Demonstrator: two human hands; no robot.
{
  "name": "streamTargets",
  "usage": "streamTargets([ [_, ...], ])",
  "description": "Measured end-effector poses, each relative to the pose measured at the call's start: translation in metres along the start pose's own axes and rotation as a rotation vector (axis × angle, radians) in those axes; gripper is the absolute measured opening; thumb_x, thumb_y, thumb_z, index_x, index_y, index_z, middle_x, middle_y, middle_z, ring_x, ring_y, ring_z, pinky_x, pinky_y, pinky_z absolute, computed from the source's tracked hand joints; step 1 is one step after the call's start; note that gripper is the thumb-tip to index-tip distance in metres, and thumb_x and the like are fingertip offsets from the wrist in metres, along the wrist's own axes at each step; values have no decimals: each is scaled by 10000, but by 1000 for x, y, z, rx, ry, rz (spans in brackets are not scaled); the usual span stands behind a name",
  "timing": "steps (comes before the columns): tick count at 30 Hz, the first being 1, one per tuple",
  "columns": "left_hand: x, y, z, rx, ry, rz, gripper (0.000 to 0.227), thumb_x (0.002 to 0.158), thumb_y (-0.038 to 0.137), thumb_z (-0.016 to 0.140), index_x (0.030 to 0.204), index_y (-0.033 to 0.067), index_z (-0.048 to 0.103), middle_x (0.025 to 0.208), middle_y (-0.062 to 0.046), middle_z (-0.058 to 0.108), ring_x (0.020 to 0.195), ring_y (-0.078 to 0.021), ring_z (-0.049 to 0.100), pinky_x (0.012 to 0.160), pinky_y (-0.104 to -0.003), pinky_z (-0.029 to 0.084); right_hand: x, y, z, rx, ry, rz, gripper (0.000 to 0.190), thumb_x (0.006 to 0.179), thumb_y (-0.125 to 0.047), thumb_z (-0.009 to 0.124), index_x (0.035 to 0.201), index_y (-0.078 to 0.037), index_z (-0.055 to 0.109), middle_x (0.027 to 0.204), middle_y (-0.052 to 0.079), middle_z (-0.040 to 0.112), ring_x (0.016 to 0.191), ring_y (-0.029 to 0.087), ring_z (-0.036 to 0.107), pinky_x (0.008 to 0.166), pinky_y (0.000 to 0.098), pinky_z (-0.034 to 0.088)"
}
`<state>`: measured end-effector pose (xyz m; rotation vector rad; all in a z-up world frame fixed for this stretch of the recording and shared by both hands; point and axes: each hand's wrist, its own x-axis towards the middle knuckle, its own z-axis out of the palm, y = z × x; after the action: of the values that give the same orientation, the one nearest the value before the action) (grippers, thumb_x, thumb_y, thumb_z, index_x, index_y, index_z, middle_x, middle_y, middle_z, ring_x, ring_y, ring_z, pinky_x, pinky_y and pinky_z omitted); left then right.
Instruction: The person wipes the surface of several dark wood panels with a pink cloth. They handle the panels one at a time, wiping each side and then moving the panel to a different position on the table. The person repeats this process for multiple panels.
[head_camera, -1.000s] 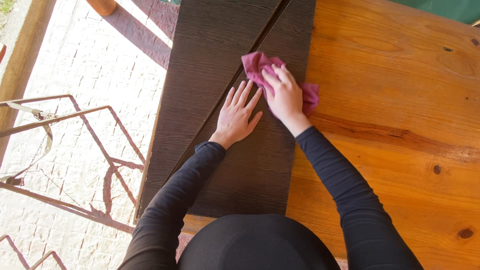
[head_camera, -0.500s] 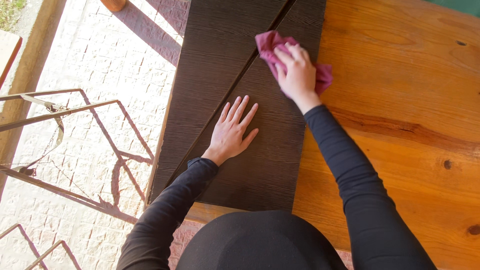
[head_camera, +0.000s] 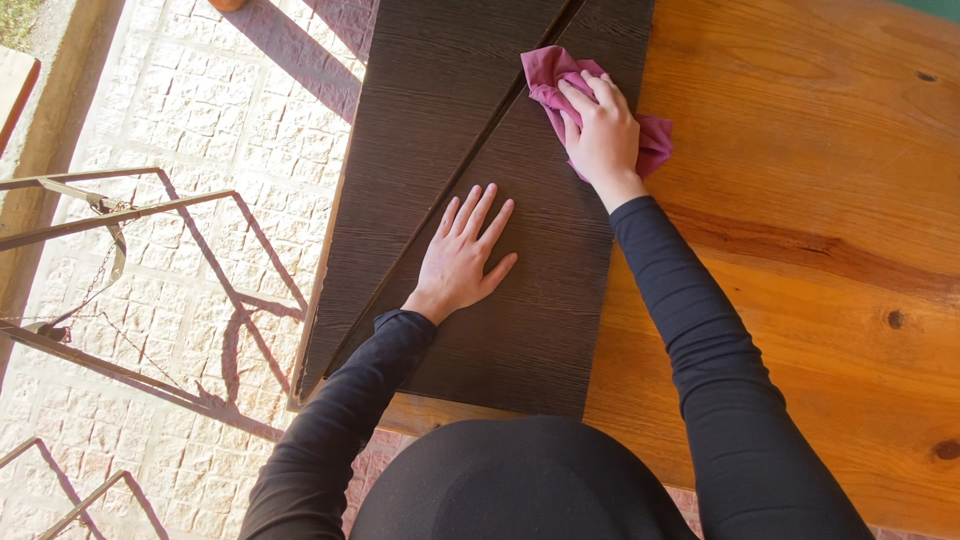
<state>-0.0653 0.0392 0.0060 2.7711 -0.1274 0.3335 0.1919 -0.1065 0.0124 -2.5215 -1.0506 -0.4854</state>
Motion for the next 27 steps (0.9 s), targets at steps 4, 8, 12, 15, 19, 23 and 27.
streamTargets([
  [4,1,0,0,-4,-1,1,720,993,518,559,1598,184,359,1664,-159,278,1552,-323,240,1256,-512,164,-26,-35,-12,15,-59,60,345,998,-235,684,1342,-244,705,1362,123,614,1307,409,530,977,543,551],
  [8,0,0,2,7,11,-8,729,966,530,583,1581,184,398,1642,-160,324,1539,-318,273,1250,-502,184,-69,-74,-32,64,-95,-3,297,1020,-233,656,1310,-202,710,1342,167,633,1294,436,549,982,533,560],
  [12,-5,4,1,17,45,-13,712,963,527,597,1565,188,425,1616,-159,369,1534,-321,286,1249,-501,195,-84,-77,-46,51,-95,-102,331,957,-181,711,1286,-207,727,1350,122,639,1307,387,566,1001,473,565],
  [15,-24,17,0,38,60,-62,703,983,501,602,1574,171,413,1648,-160,313,1538,-327,268,1243,-515,200,-66,-57,-39,79,-122,-102,348,965,-147,706,1311,-187,715,1365,167,624,1310,425,545,992,521,560],
  [19,-58,34,-15,63,41,-112,724,965,505,597,1574,162,405,1640,-158,330,1528,-325,294,1234,-511,221,-41,-35,-30,31,-69,-11,330,1020,-230,667,1349,-224,699,1352,140,621,1295,407,542,964,527,572],
  [23,-68,36,-18,55,-6,-121,743,966,526,569,1596,187,368,1666,-133,292,1548,-310,252,1245,-516,177,-61,-57,-39,32,-76,31,328,1021,-237,665,1347,-236,702,1352,130,626,1311,393,536,988,513,555],
  [27,-65,32,-13,47,-27,-118,767,961,536,571,1607,189,344,1674,-137,269,1556,-314,230,1252,-527,159,-120,-102,-58,25,-51,-45,371,965,-223,704,1336,-243,710,1368,110,624,1314,388,549,988,489,566],
])
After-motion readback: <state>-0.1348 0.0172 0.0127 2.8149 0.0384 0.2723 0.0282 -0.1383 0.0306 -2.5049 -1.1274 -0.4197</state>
